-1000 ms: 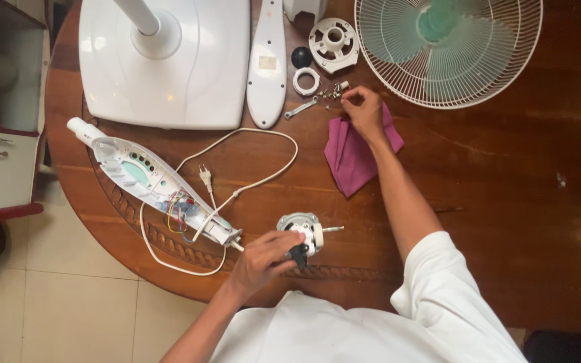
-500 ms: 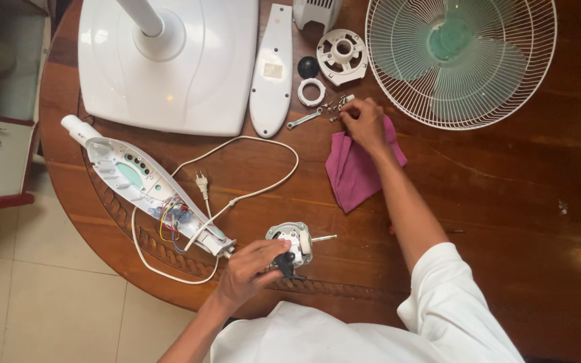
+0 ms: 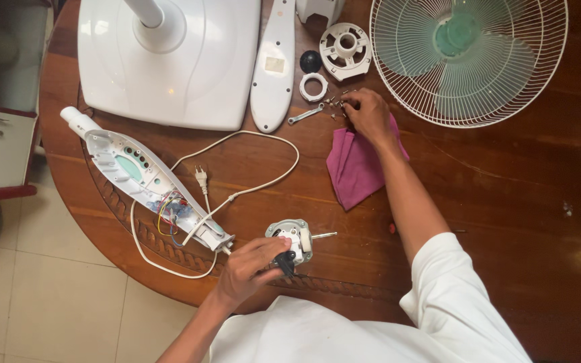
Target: The person uses a screwdriver to tighten screws on a small white electrical component, likely a fan motor. They then connect the component to a power cord and plug, and finally attach a black plastic part to the motor assembly.
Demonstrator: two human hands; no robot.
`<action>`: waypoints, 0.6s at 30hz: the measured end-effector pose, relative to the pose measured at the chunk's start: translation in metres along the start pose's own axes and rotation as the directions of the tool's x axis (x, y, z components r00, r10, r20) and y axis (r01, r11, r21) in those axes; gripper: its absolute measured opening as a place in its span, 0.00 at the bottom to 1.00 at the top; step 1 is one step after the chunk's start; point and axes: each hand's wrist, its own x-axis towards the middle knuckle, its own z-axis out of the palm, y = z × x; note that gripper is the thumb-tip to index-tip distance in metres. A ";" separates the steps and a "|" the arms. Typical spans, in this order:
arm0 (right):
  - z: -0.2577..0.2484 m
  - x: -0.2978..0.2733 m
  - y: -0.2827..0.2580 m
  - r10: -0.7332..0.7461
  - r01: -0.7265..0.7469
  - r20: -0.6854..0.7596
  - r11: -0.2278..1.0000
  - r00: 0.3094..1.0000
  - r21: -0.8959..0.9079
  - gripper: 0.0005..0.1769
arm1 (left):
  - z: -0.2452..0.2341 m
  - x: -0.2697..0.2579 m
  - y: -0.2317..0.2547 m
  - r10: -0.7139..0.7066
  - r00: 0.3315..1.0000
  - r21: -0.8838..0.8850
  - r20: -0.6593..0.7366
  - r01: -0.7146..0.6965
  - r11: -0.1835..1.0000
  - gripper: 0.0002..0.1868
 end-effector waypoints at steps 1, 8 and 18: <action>0.001 0.000 0.002 -0.008 0.008 -0.006 1.000 1.000 0.008 0.09 | 0.001 0.000 0.000 0.002 1.000 -0.002 -0.005 -0.002 1.000 0.35; 0.017 0.003 0.034 0.049 -0.038 -0.054 0.980 0.997 0.196 0.06 | 0.002 0.002 0.000 -0.009 1.000 -0.004 -0.016 0.009 1.000 0.33; -0.005 0.008 0.054 0.283 -0.465 0.392 0.269 0.875 0.843 0.04 | 0.002 0.005 0.001 -0.012 0.999 0.016 -0.032 0.012 1.000 0.32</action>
